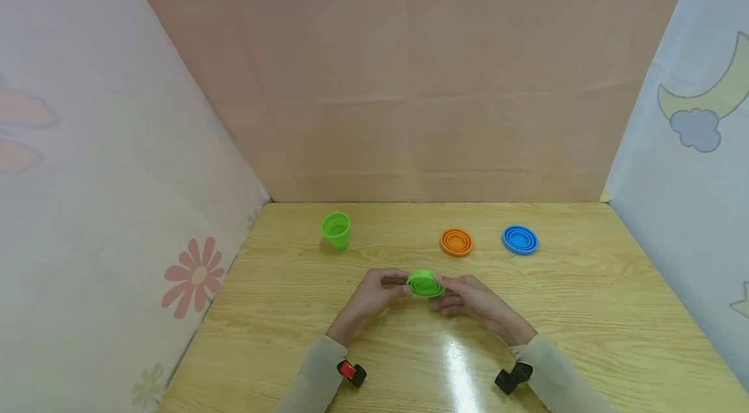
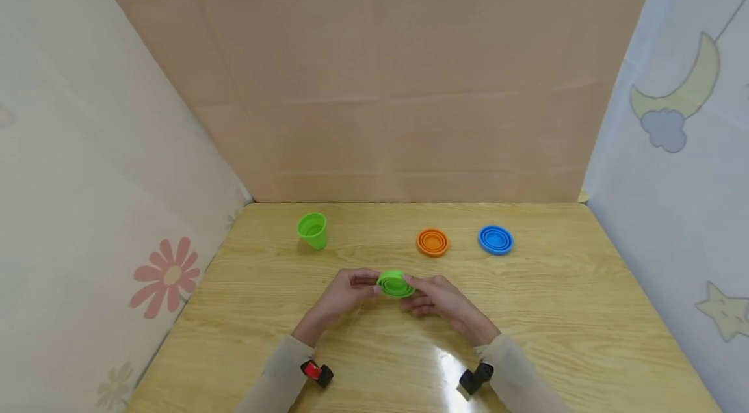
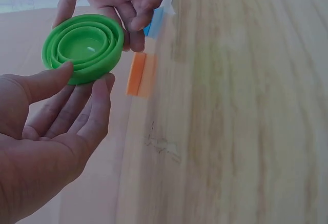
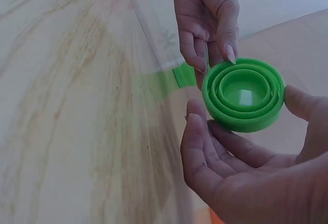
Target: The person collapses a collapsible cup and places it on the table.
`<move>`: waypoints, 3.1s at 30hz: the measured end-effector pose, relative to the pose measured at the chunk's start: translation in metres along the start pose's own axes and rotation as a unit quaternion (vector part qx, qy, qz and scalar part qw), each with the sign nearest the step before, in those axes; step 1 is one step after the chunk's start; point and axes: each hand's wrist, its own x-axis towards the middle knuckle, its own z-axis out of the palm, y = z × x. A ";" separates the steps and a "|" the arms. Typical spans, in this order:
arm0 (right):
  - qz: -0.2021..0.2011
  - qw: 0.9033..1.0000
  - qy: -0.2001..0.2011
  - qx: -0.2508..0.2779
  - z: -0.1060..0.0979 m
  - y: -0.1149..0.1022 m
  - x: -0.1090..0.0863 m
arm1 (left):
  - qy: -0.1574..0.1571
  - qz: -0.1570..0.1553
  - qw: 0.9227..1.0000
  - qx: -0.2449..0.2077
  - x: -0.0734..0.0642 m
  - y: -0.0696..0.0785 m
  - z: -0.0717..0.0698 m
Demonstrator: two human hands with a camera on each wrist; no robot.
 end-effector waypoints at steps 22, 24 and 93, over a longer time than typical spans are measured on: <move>-0.044 0.998 0.009 0.053 -0.010 0.001 0.002 | -0.052 -0.051 0.991 -0.111 0.003 -0.006 -0.007; -0.046 0.998 0.002 0.052 -0.010 0.002 0.002 | -0.050 -0.061 0.990 -0.117 0.003 -0.007 -0.007; -0.003 0.971 0.241 0.000 0.008 -0.025 0.127 | 0.159 -0.093 0.983 -0.020 0.090 -0.009 -0.057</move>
